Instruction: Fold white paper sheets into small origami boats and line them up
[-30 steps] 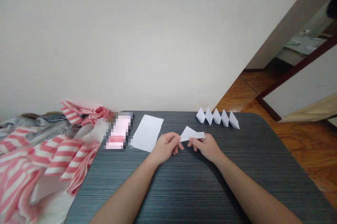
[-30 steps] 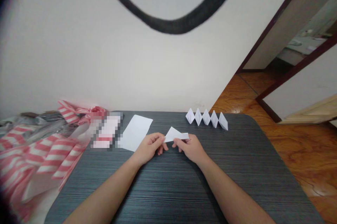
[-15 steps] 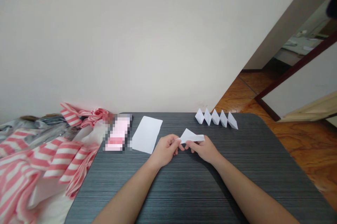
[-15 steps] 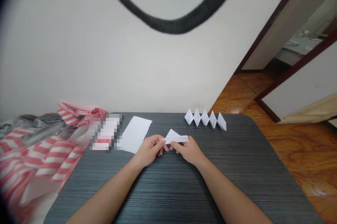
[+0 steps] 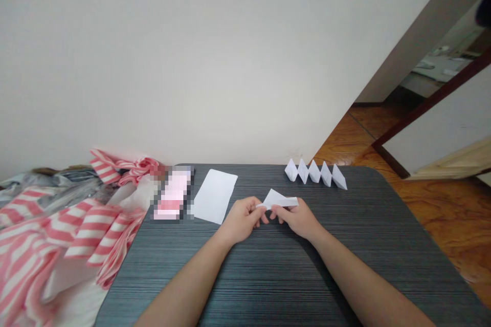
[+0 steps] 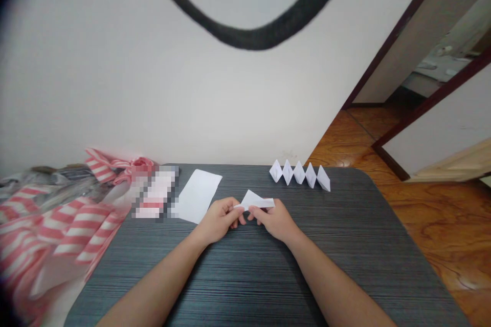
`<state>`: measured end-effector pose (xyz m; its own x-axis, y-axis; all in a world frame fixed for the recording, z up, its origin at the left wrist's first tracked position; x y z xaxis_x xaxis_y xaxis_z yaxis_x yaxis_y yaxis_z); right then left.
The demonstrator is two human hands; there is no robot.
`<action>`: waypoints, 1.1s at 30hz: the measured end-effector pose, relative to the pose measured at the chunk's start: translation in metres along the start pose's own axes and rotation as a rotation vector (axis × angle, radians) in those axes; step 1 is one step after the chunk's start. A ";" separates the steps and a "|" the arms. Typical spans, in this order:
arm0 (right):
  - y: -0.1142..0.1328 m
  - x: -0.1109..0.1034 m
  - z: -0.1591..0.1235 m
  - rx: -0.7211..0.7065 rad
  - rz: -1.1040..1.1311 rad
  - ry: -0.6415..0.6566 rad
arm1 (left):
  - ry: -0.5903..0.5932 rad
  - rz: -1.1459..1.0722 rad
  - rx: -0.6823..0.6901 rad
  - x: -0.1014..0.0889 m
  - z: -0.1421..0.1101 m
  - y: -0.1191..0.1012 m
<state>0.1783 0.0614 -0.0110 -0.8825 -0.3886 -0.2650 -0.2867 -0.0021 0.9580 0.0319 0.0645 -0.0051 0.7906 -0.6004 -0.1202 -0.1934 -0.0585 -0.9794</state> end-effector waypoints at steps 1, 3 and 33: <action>0.000 0.000 0.000 -0.001 0.000 0.003 | -0.004 -0.001 -0.002 -0.001 0.000 0.000; -0.002 -0.003 0.001 -0.001 0.027 -0.015 | -0.010 -0.016 -0.004 -0.002 -0.001 -0.001; -0.007 -0.004 0.002 -0.041 0.068 -0.058 | -0.139 -0.061 0.092 0.003 -0.003 -0.009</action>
<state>0.1835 0.0646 -0.0171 -0.9198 -0.3349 -0.2044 -0.2115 -0.0155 0.9773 0.0342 0.0608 0.0039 0.8732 -0.4814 -0.0756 -0.0942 -0.0146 -0.9954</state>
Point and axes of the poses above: each hand's wrist, its own z-axis towards the middle knuckle, its own x-axis out of the palm, y = z × x, the point moved 6 cm from there along z, towards the middle knuckle, and after that the axes turned 8 degrees about y, right-handed, at the moved point
